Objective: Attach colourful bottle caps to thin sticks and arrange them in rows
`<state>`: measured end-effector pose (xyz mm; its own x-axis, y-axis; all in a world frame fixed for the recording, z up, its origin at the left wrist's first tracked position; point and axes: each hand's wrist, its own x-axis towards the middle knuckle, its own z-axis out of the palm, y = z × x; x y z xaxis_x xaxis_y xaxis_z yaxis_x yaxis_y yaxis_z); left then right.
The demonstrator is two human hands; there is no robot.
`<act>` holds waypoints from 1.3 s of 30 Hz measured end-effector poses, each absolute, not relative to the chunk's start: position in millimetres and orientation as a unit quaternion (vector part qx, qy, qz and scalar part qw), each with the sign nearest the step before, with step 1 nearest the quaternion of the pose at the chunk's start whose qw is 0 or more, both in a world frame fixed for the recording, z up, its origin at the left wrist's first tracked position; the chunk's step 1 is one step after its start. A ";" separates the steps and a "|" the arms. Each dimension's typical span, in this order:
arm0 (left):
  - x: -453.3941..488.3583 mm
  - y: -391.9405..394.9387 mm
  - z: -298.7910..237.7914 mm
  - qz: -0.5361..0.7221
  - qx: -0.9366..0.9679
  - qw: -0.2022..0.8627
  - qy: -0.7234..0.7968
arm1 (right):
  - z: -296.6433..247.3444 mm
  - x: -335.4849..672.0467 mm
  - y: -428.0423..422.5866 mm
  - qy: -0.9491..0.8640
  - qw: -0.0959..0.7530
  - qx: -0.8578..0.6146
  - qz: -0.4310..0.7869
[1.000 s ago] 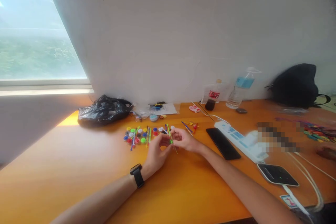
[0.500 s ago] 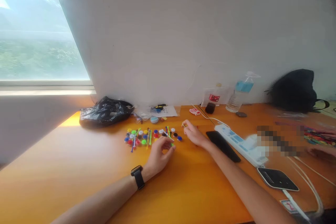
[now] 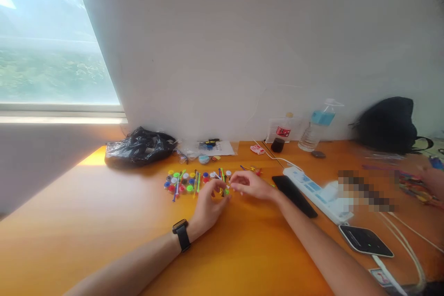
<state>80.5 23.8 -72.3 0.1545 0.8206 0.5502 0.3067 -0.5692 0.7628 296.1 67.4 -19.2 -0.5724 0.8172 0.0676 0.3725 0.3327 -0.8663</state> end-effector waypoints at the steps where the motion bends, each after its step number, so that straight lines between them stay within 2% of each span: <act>1: 80.8 24.6 -73.9 0.522 0.716 0.245 0.395 | -21.6 289.1 63.8 -0.757 0.253 -0.358 0.485; 4: 81.5 25.8 -77.1 0.526 0.713 0.234 0.400 | -31.8 274.3 58.8 -0.711 0.281 -0.339 0.548; 8: 81.5 23.2 -74.5 0.534 0.723 0.207 0.386 | -40.0 273.4 66.2 -0.682 0.333 -0.358 0.544; 10: 81.5 20.8 -71.8 0.534 0.729 0.197 0.380 | -40.4 279.3 73.3 -0.675 0.389 -0.395 0.487; 14: 81.1 16.9 -67.8 0.511 0.745 0.220 0.368 | -45.0 296.5 90.0 -0.687 0.496 -0.473 0.241; 17: 80.5 15.6 -66.1 0.495 0.758 0.235 0.354 | -55.0 308.3 100.3 -0.726 0.450 -0.505 0.127; 20: 80.3 15.2 -65.4 0.492 0.761 0.241 0.348 | -60.6 314.6 103.6 -0.772 0.365 -0.517 0.064; 23: 80.6 15.3 -65.6 0.494 0.759 0.245 0.347 | -54.8 315.3 99.3 -0.784 0.335 -0.522 0.030; 27: 81.8 15.4 -67.7 0.487 0.759 0.253 0.350 | -44.8 310.5 90.3 -0.775 0.296 -0.551 0.094; 30: 82.2 15.4 -70.1 0.481 0.757 0.265 0.355 | -46.8 305.3 87.5 -0.781 0.260 -0.523 0.220; 33: 81.9 15.1 -71.4 0.478 0.756 0.271 0.354 | -51.5 303.2 89.7 -0.769 0.280 -0.499 0.286; 36: 81.4 14.4 -71.6 0.474 0.762 0.271 0.350 | -54.0 306.3 94.3 -0.753 0.342 -0.534 0.176; 39: 81.3 14.0 -71.7 0.472 0.763 0.271 0.349 | -56.3 309.8 96.4 -0.756 0.314 -0.563 0.114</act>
<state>81.3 14.0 -71.7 0.3111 0.7879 0.5315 0.2772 -0.6102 0.7422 309.8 96.4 -56.3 -0.1703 0.9225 0.3464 0.7796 0.3412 -0.5252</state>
